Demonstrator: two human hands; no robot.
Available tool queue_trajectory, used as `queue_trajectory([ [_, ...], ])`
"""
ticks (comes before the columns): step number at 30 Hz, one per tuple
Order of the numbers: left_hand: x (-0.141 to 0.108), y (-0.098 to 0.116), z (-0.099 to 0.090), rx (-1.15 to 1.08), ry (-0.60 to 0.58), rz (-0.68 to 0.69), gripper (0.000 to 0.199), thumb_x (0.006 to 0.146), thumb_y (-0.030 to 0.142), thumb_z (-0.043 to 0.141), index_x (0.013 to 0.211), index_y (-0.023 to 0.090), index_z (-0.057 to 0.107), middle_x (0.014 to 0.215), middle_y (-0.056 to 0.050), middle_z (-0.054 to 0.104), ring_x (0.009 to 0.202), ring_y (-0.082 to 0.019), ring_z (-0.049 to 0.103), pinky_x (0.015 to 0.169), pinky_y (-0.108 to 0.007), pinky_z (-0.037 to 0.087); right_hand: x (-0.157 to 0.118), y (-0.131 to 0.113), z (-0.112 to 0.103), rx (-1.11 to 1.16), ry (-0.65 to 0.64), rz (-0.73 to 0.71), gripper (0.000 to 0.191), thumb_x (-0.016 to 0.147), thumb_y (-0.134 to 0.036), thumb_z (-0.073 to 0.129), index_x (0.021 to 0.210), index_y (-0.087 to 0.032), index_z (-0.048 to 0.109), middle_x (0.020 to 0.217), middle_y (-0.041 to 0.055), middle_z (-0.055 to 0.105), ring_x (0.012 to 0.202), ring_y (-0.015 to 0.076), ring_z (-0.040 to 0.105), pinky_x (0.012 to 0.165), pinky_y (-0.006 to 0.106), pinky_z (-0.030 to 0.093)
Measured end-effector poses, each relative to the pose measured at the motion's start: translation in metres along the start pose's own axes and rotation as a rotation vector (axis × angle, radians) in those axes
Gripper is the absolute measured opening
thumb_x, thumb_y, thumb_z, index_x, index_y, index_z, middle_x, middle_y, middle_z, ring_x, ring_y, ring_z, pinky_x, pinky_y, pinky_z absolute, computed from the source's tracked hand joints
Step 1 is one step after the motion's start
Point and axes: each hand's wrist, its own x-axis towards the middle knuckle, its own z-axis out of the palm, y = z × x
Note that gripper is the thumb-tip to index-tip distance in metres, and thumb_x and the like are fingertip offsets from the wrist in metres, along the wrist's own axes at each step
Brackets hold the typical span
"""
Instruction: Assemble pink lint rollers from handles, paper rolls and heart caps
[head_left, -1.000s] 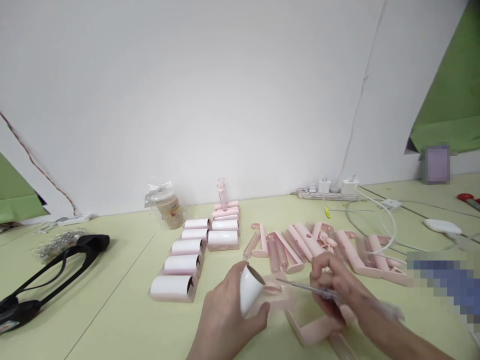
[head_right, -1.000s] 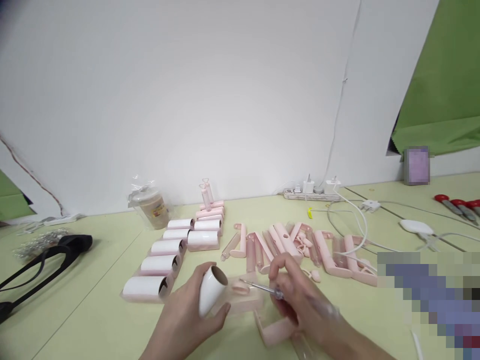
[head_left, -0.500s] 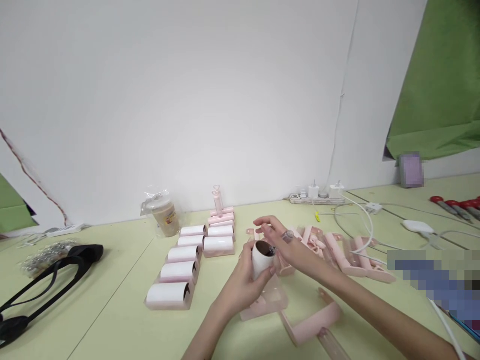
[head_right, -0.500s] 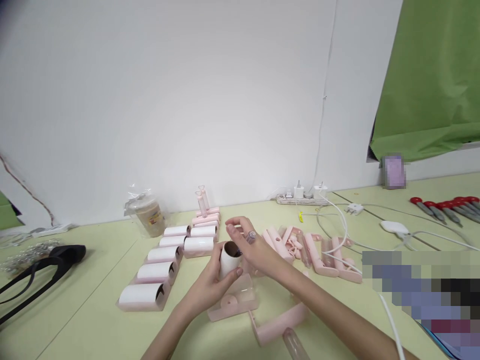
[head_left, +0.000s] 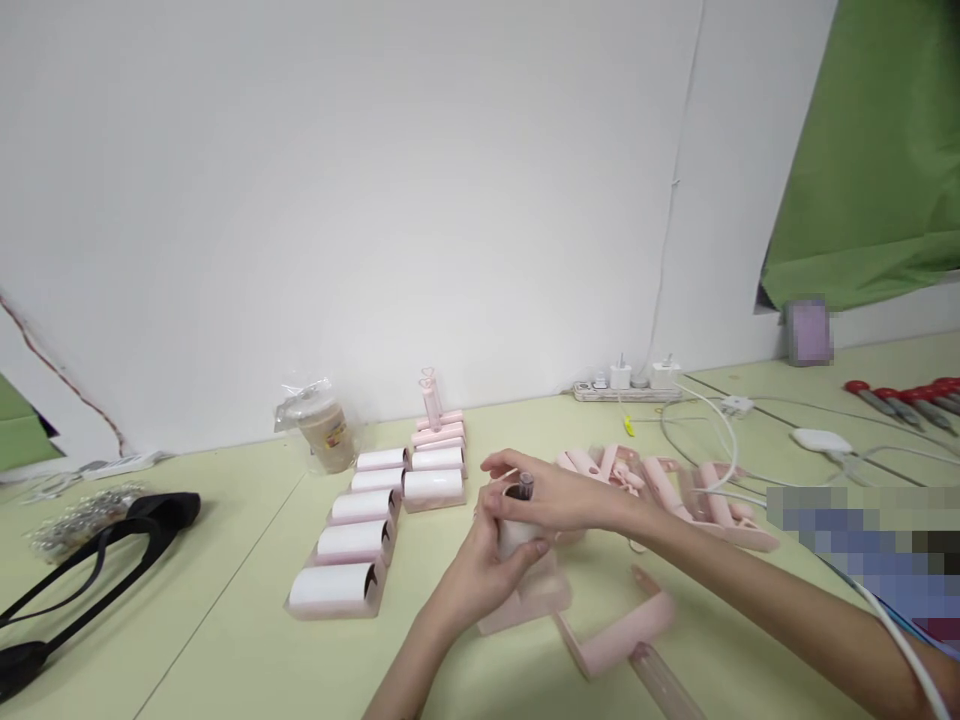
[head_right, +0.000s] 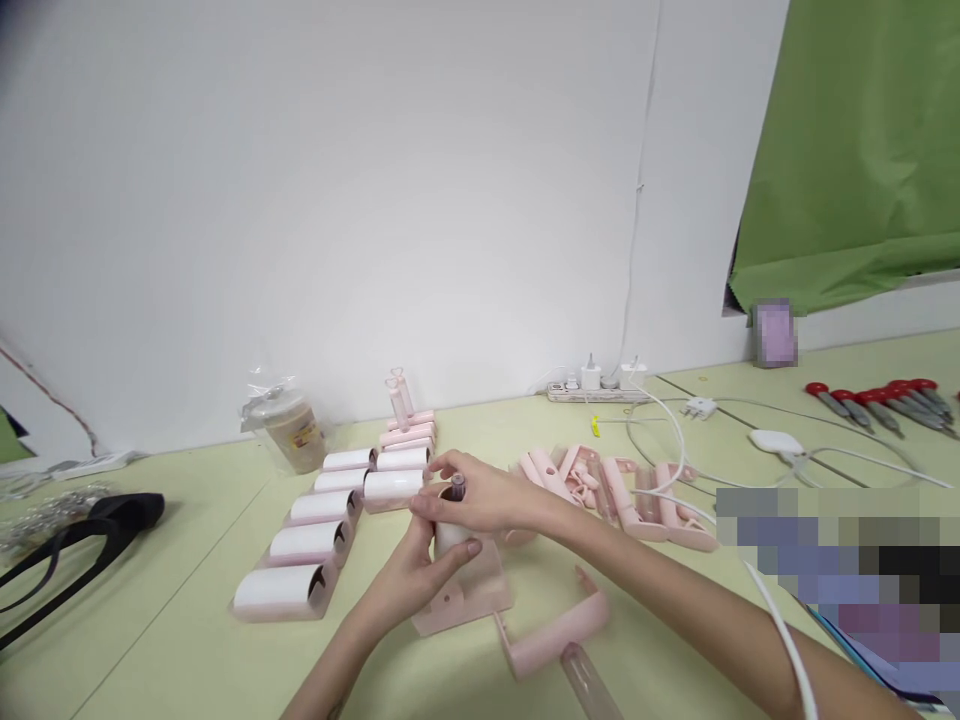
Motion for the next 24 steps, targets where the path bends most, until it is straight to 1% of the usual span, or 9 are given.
queue_trajectory([
  [3,0.003,-0.008,-0.002,-0.085,0.049,0.037,0.044,0.079,0.028,0.055,0.117,0.021,0.034,0.122,-0.006,0.047,0.112,-0.02,0.045,0.096,-0.035,0.034,0.001,0.006,0.0,0.031,0.038,-0.077,0.061,0.075,-0.058,0.051,0.12,-0.021,0.038,0.123,0.011,0.044,0.112,0.0218,0.044,0.091,0.037,0.039],
  [7,0.006,-0.007,-0.003,-0.23,0.174,0.091,0.04,0.079,0.032,0.055,0.112,0.023,0.034,0.112,-0.005,0.052,0.106,-0.02,0.05,0.088,-0.033,0.04,-0.008,0.013,0.003,0.091,-0.013,-0.144,0.098,0.061,-0.054,0.068,0.134,-0.023,0.011,0.131,0.0144,0.035,0.119,0.0236,0.038,0.094,0.04,0.036],
  [8,0.006,-0.005,-0.004,-0.25,0.193,0.094,0.04,0.079,0.033,0.055,0.112,0.023,0.034,0.109,-0.004,0.052,0.104,-0.02,0.051,0.087,-0.032,0.041,-0.01,0.014,0.003,0.099,0.01,-0.188,0.096,0.065,-0.054,0.065,0.135,-0.024,0.008,0.134,0.0142,0.032,0.121,0.0234,0.036,0.095,0.04,0.035],
  [10,0.006,0.0,-0.004,-0.248,0.199,0.095,0.038,0.078,0.033,0.056,0.11,0.023,0.036,0.106,-0.003,0.053,0.102,-0.019,0.051,0.087,-0.03,0.04,-0.014,0.011,0.004,0.052,0.146,-0.304,0.078,0.077,-0.053,0.053,0.136,-0.027,0.009,0.139,0.0111,0.025,0.125,0.0221,0.029,0.099,0.041,0.03],
  [12,0.006,0.004,-0.004,-0.229,0.196,0.117,0.037,0.078,0.033,0.057,0.109,0.023,0.038,0.108,-0.003,0.052,0.104,-0.018,0.05,0.089,-0.03,0.039,-0.016,0.004,0.003,-0.114,0.237,-0.425,0.059,0.085,-0.049,0.044,0.135,-0.03,0.019,0.14,0.0066,0.027,0.128,0.0216,0.024,0.102,0.042,0.025],
  [15,0.007,0.002,-0.003,-0.223,0.178,0.131,0.039,0.079,0.036,0.055,0.11,0.022,0.036,0.108,-0.004,0.051,0.104,-0.019,0.049,0.089,-0.031,0.039,-0.017,-0.004,0.0,-0.366,0.198,-0.532,0.053,0.086,-0.043,0.046,0.133,-0.029,0.028,0.137,0.0047,0.034,0.126,0.0216,0.027,0.102,0.041,0.024],
  [18,0.008,-0.003,-0.002,-0.224,0.175,0.139,0.038,0.081,0.037,0.052,0.112,0.022,0.035,0.111,-0.005,0.049,0.107,-0.019,0.047,0.091,-0.032,0.038,-0.017,-0.005,-0.001,-0.487,0.217,-0.545,0.045,0.087,-0.039,0.045,0.129,-0.027,0.036,0.136,0.0051,0.037,0.122,0.0216,0.034,0.099,0.039,0.029],
  [20,0.008,-0.005,-0.001,-0.228,0.187,0.159,0.038,0.081,0.035,0.052,0.112,0.022,0.035,0.114,-0.005,0.047,0.11,-0.02,0.044,0.093,-0.032,0.036,-0.018,-0.004,0.0,-0.54,0.226,-0.544,0.034,0.088,-0.034,0.044,0.121,-0.027,0.047,0.127,0.0046,0.047,0.117,0.0204,0.04,0.097,0.038,0.032],
  [24,0.008,-0.005,0.001,-0.215,0.142,0.121,0.036,0.08,0.029,0.055,0.111,0.023,0.038,0.108,-0.003,0.049,0.105,-0.018,0.047,0.091,-0.032,0.037,-0.02,-0.006,0.002,-0.472,0.296,-0.521,0.043,0.087,-0.03,0.045,0.129,-0.024,0.035,0.128,0.0059,0.045,0.117,0.019,0.039,0.095,0.035,0.035],
])
